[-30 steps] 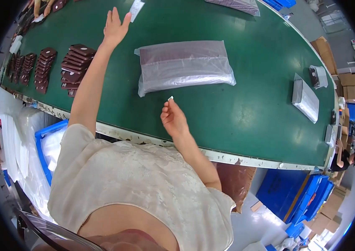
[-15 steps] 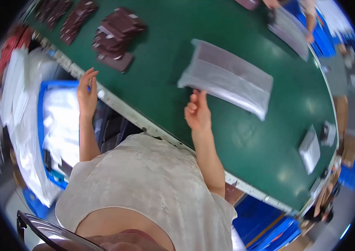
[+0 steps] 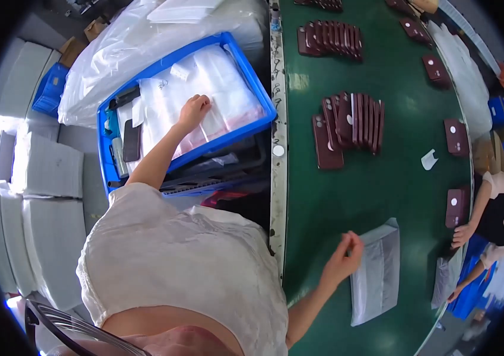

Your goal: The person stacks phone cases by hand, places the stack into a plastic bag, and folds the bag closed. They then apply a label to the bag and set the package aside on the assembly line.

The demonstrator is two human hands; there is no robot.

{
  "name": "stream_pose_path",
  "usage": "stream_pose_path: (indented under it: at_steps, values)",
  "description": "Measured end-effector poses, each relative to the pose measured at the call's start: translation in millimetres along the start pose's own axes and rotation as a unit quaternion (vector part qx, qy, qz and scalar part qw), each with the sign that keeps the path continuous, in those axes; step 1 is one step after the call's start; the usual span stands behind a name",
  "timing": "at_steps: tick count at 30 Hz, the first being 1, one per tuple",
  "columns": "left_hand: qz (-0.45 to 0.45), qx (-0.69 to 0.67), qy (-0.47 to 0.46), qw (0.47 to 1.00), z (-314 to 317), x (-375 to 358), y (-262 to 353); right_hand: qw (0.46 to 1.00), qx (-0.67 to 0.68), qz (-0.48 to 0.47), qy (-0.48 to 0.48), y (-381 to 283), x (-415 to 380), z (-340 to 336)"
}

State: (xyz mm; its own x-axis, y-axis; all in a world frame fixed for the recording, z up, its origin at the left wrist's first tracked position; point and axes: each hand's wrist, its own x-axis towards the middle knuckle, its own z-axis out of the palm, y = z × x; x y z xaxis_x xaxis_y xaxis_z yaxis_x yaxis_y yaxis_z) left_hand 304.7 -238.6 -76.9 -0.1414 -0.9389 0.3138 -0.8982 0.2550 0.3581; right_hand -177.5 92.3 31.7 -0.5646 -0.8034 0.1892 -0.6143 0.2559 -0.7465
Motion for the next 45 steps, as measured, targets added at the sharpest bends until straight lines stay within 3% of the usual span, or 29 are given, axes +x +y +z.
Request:
stream_pose_path:
  at_steps: [1, 2, 3, 4, 5, 6, 7, 8, 11, 12, 13, 14, 15, 16, 18, 20, 21, 22, 23, 24, 26, 27, 29, 31, 33, 35, 37, 45]
  values:
    - [0.016, -0.012, 0.012, 1.0, 1.6, 2.2, -1.0, 1.0, 0.0, -0.003, 0.0, 1.2, 11.3, -6.1]
    - [0.017, -0.015, 0.012, 1.0, 0.9, 5.1, -4.1, 0.987, -0.142, -0.068, 0.023, 3.0, 24.0, -13.0]
    - [-0.062, -0.212, -0.029, 0.975, -9.7, 11.1, 0.5, 0.95, -0.28, -0.128, 0.049, 5.5, 33.6, -19.6]
    - [-0.136, -0.4, -0.072, 0.904, -19.5, 20.2, 5.8, 0.889, -0.413, -0.183, 0.074, 5.7, 37.8, -24.7]
    - [-0.206, -0.569, -0.114, 0.788, -26.4, 28.6, 13.4, 0.886, -0.419, -0.18, 0.079, 9.4, 37.0, -26.6]
    - [-0.205, -0.576, -0.114, 0.783, -50.2, 36.2, 41.4, 0.889, -0.429, -0.15, 0.06, 17.8, 35.9, -26.0]
    - [-0.156, -0.793, -0.19, 0.558, -76.5, 40.3, 71.0, 0.89, -0.438, -0.123, 0.038, 26.8, 35.2, -25.9]
    - [-0.089, -0.926, -0.242, 0.277, -100.4, 40.0, 102.2, 0.89, -0.444, -0.098, 0.014, 31.5, 35.0, -28.1]
    - [-0.171, -0.924, -0.34, -0.023, -113.1, 31.7, 195.9, 0.882, -0.457, -0.108, 0.027, 34.6, 31.4, -32.5]
    - [-0.228, -0.913, -0.329, -0.08, -107.2, 24.2, 233.5, 0.879, -0.464, -0.106, 0.038, 37.4, 28.6, -33.2]
    - [-0.149, -0.921, -0.358, -0.023, -54.8, 19.6, 265.1, 0.88, -0.461, -0.112, 0.039, 41.1, 26.3, -34.9]
    - [-0.215, -0.877, -0.412, -0.119, -78.5, 7.8, 305.7, 0.876, -0.47, -0.1, 0.044, 45.8, 22.8, -39.5]
    - [-0.229, -0.865, -0.445, -0.047, -77.5, -5.0, 341.6, 0.872, -0.479, -0.088, 0.049, 50.7, 19.6, -44.3]
    - [-0.198, -0.831, -0.512, -0.089, -67.8, -19.0, 374.1, 0.867, -0.489, -0.074, 0.055, 55.4, 17.1, -48.9]
    - [-0.209, -0.78, -0.587, -0.054, -40.1, -51.8, 428.8, 0.865, -0.493, -0.075, 0.066, 69.4, 10.8, -58.5]
    - [-0.041, -0.793, -0.579, 0.185, -4.6, -80.1, 461.6, 0.859, -0.5, -0.061, 0.088, 82.2, -0.1, -77.4]
    - [0.172, -0.701, -0.518, 0.459, 12.7, -82.3, 458.9, 0.854, -0.509, -0.051, 0.096, 86.1, -5.7, -92.2]
    - [0.371, -0.521, -0.381, 0.667, 31.9, -84.4, 452.1, 0.938, -0.331, 0.022, 0.098, 90.4, -8.8, -108.4]
    - [0.443, -0.425, -0.311, 0.726, 61.1, -94.2, 438.4, 0.981, -0.135, 0.086, 0.106, 93.1, -10.0, -124.6]
    - [0.507, -0.322, -0.227, 0.767, 89.2, -103.6, 424.2, 0.981, 0.071, 0.138, 0.114, 95.4, -13.6, -138.5]
    - [0.532, -0.295, -0.144, 0.781, 91.8, -109.2, 416.7, 0.975, 0.084, 0.108, 0.176, 40.7, -11.0, -152.4]
    - [0.559, -0.296, -0.146, 0.761, 94.4, -109.0, 419.7, 0.968, 0.103, 0.077, 0.215, 13.6, -9.7, -156.0]
    - [0.532, -0.268, -0.152, 0.789, 84.6, -113.7, 422.8, 0.95, 0.123, 0.061, 0.281, -63.1, -11.3, -153.8]
    - [0.546, -0.242, -0.165, 0.785, 79.0, -117.4, 428.0, 0.949, 0.192, -0.197, 0.157, -144.5, -11.2, -146.6]
    - [0.541, -0.236, -0.166, 0.79, 76.6, -115.1, 430.1, 0.879, 0.325, -0.343, 0.065, -195.7, -10.0, -145.3]
    - [0.554, -0.22, -0.173, 0.784, 75.9, -114.9, 429.0, 0.788, 0.307, -0.532, -0.029, -215.3, 18.2, -165.4]
    - [0.547, -0.229, -0.174, 0.786, 77.0, -116.6, 432.9, 0.827, 0.31, -0.406, 0.237, -250.5, -9.5, -145.2]
    - [0.541, -0.236, -0.186, 0.785, 72.9, -120.1, 432.3, 0.805, 0.399, -0.415, 0.143, -259.4, -17.4, -172.9]
